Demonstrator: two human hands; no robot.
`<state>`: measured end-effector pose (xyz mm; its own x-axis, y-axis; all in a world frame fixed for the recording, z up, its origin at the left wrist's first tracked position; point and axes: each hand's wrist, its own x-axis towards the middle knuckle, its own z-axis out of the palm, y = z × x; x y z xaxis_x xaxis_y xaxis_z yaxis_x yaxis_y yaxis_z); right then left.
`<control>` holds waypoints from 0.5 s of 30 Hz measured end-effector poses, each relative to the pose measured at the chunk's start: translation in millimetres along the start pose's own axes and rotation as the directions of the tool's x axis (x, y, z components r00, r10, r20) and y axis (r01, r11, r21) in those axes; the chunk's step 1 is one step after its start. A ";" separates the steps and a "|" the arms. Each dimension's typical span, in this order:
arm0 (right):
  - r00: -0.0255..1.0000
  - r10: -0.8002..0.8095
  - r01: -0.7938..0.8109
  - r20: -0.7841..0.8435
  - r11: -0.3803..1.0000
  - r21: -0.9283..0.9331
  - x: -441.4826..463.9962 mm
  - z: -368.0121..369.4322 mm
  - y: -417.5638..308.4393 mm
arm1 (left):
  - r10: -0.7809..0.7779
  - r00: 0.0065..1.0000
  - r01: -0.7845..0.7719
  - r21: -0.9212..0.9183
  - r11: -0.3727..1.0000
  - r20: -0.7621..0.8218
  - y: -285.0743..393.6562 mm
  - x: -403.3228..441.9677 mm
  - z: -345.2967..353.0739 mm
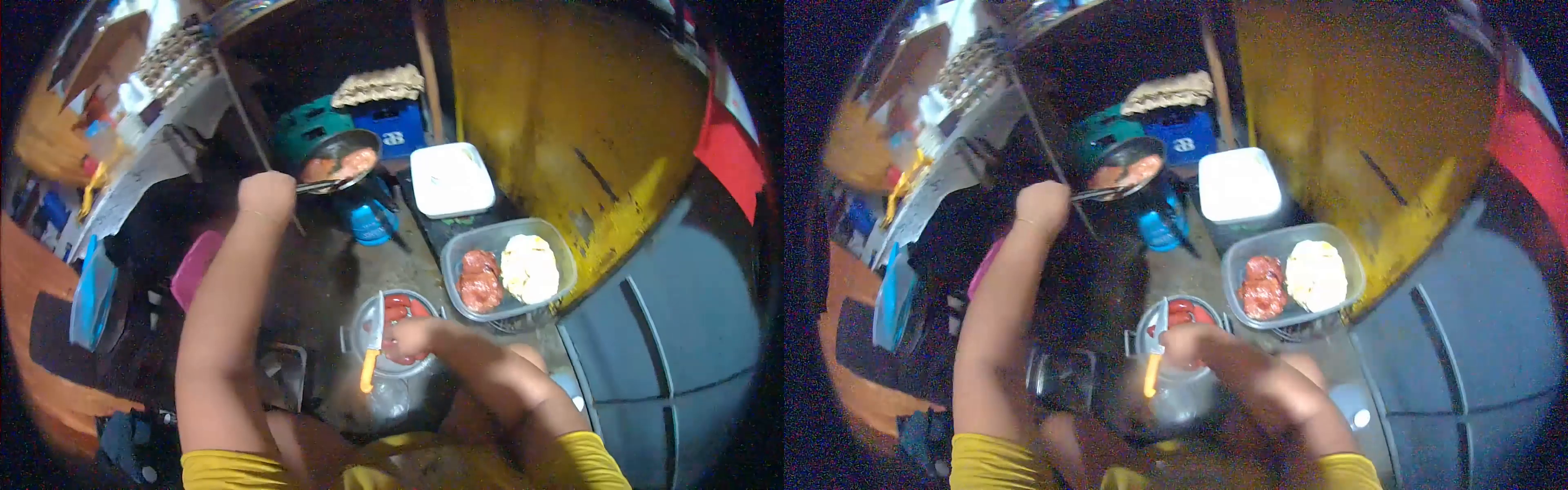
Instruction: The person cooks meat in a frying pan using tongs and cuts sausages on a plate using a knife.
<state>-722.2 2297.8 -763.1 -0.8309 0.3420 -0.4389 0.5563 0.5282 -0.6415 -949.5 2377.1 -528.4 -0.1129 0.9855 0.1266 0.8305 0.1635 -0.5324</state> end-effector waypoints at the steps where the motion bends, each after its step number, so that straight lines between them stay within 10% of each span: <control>1: 0.999 -0.050 0.049 -0.017 0.998 -0.028 9.6 10.7 8.1 | 0.011 0.999 -0.011 -0.001 1.000 0.036 4.5 -0.1 -3.2; 6: 0.945 -0.234 0.178 -0.230 0.954 -0.242 76.6 71.2 47.3 | 0.025 0.999 -0.026 0.017 1.000 0.021 15.8 10.8 10.3; 11: 0.985 -0.135 0.159 0.108 0.955 -0.250 29.1 54.0 -29.0 | -0.023 1.000 0.024 -0.056 0.998 0.018 7.9 14.2 5.6; 14: 0.974 -0.140 0.175 0.177 0.963 -0.203 35.4 64.4 -19.1 | -0.037 0.999 0.037 -0.084 0.996 -0.002 2.8 8.0 -13.0; 15: 0.930 -0.367 0.368 -0.021 0.928 0.056 32.0 73.2 3.5 | -0.052 0.999 0.051 -0.076 0.996 -0.005 3.6 7.3 -17.0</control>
<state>-746.0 2253.7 -825.5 -0.9772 0.1405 -0.1590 0.2112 0.5730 -0.7919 -938.0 2384.1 -515.2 -0.1532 0.9755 0.1579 0.8627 0.2100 -0.4602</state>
